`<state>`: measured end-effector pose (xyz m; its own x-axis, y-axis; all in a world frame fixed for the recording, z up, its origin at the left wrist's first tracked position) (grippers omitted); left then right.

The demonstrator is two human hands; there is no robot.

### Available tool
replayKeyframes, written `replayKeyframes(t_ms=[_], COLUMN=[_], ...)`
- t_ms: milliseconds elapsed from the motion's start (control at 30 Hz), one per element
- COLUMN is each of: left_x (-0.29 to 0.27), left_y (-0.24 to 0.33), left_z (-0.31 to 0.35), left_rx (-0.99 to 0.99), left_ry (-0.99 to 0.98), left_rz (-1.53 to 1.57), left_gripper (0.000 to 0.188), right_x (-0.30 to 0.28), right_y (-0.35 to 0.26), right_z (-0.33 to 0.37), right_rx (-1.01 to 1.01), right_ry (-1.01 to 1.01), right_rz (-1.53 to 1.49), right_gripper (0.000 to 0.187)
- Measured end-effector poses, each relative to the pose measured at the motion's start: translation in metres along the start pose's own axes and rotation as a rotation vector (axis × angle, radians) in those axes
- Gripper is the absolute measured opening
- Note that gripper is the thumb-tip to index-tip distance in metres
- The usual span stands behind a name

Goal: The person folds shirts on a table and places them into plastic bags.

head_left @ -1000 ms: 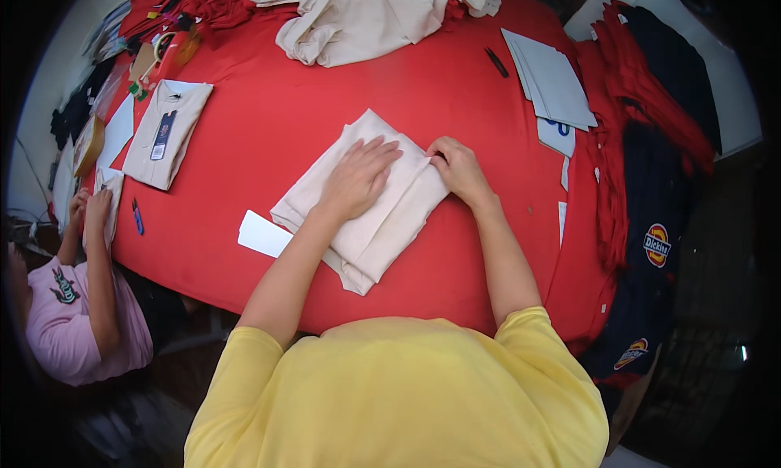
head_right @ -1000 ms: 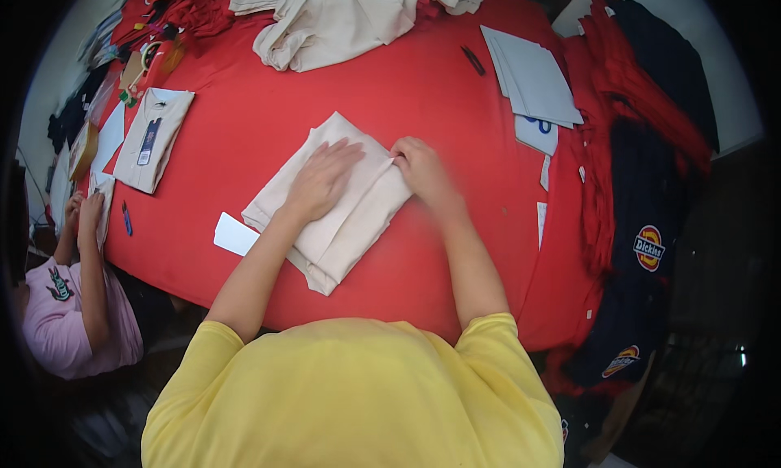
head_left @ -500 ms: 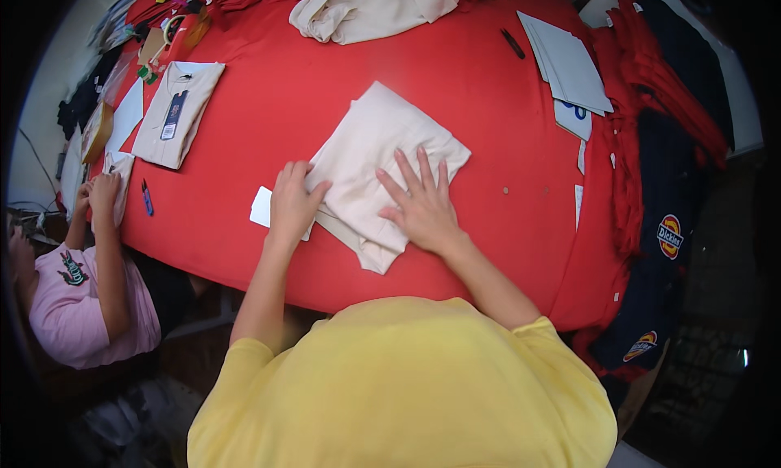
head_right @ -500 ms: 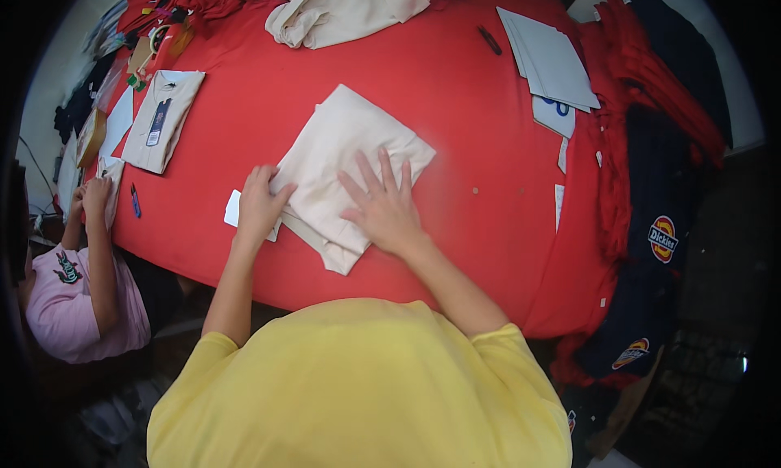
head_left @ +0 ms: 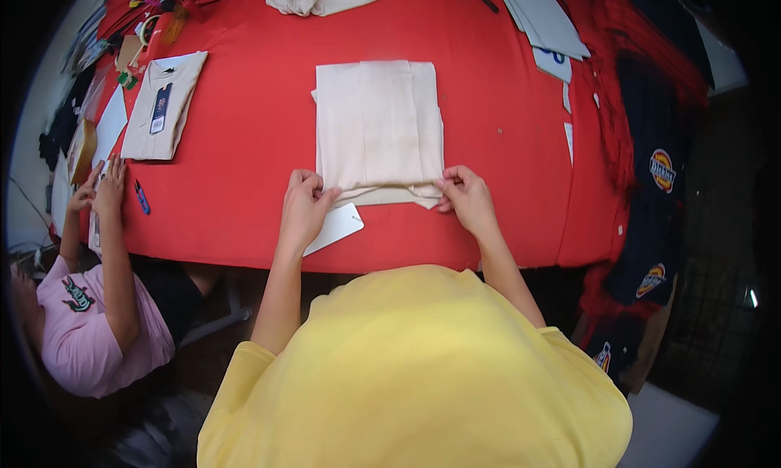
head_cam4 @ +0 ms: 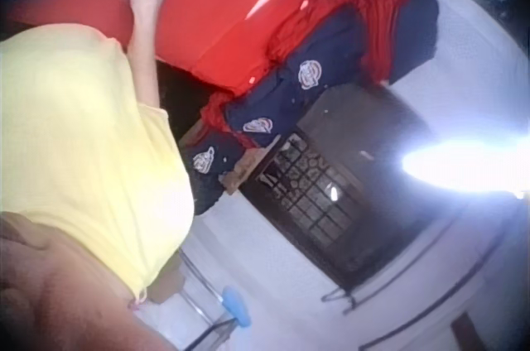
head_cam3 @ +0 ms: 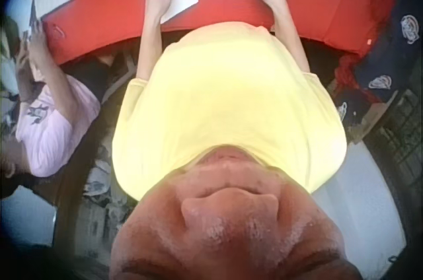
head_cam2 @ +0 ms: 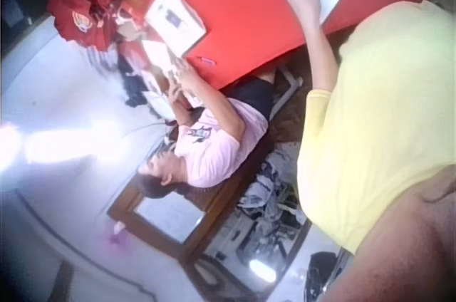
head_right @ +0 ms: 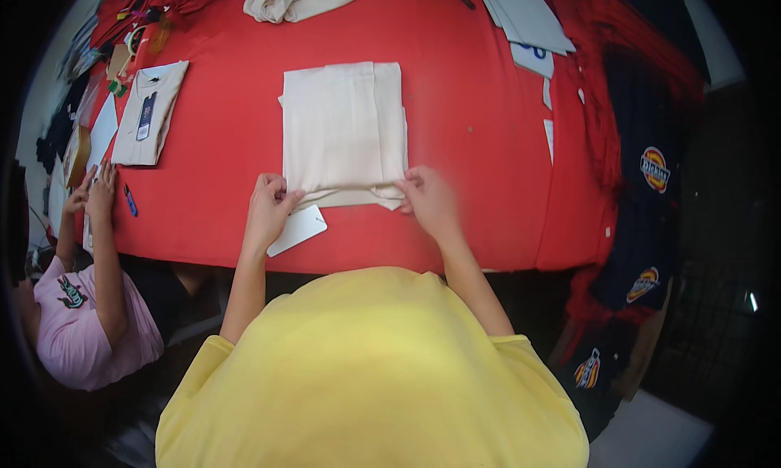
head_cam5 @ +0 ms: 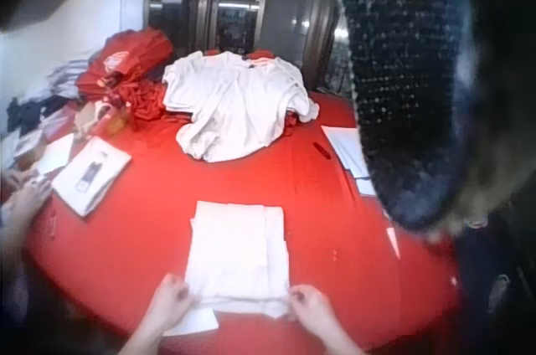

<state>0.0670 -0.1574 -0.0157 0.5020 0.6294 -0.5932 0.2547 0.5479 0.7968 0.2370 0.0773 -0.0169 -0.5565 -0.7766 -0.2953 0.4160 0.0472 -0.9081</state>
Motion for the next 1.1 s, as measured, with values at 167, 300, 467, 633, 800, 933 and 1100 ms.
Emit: replayKeyframes(t_ms=[167, 300, 467, 633, 800, 933, 1100], left_x=[0.000, 0.000, -0.005, -0.002, -0.002, -0.004, 0.000], left_y=[-0.011, -0.009, -0.011, -0.012, -0.011, -0.007, -0.008], left_z=[0.002, 0.003, 0.005, 0.007, 0.007, 0.008, 0.008], left_rx=[0.071, 0.069, 0.091, 0.155, 0.100, 0.095, 0.090], left_ry=[0.015, -0.009, -0.076, -0.033, -0.018, -0.007, 0.054], left_rz=[0.039, 0.123, 0.120, 0.129, 0.140, 0.102, 0.099], left_gripper=[0.025, 0.025, 0.027, 0.027, 0.029, 0.028, 0.029], right_x=[0.017, 0.016, 0.027, 0.022, 0.022, 0.025, 0.025], right_y=[0.003, 0.001, -0.009, 0.004, 0.009, 0.004, 0.000], right_z=[0.006, 0.005, 0.010, 0.001, 0.002, 0.003, 0.005], right_rx=[-0.054, 0.047, -0.110, -0.024, -0.102, -0.111, -0.114], right_ry=[0.085, 0.101, 0.190, 0.126, 0.162, 0.218, 0.218], right_rz=[0.065, 0.014, 0.026, 0.071, 0.132, 0.166, 0.309], right_gripper=[0.029, 0.030, 0.030, 0.034, 0.036, 0.041, 0.040])
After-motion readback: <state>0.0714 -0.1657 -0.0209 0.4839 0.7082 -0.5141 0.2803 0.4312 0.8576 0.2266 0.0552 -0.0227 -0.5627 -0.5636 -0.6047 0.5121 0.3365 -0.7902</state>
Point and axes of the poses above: each hand's wrist, its own z-axis away from the middle knuckle, its own x-axis out of the palm, y = z × x, the point moved 1 cm from there along -z, towards the middle knuckle, and after that the axes turned 1 degree about -x, right-handed, at the moved point
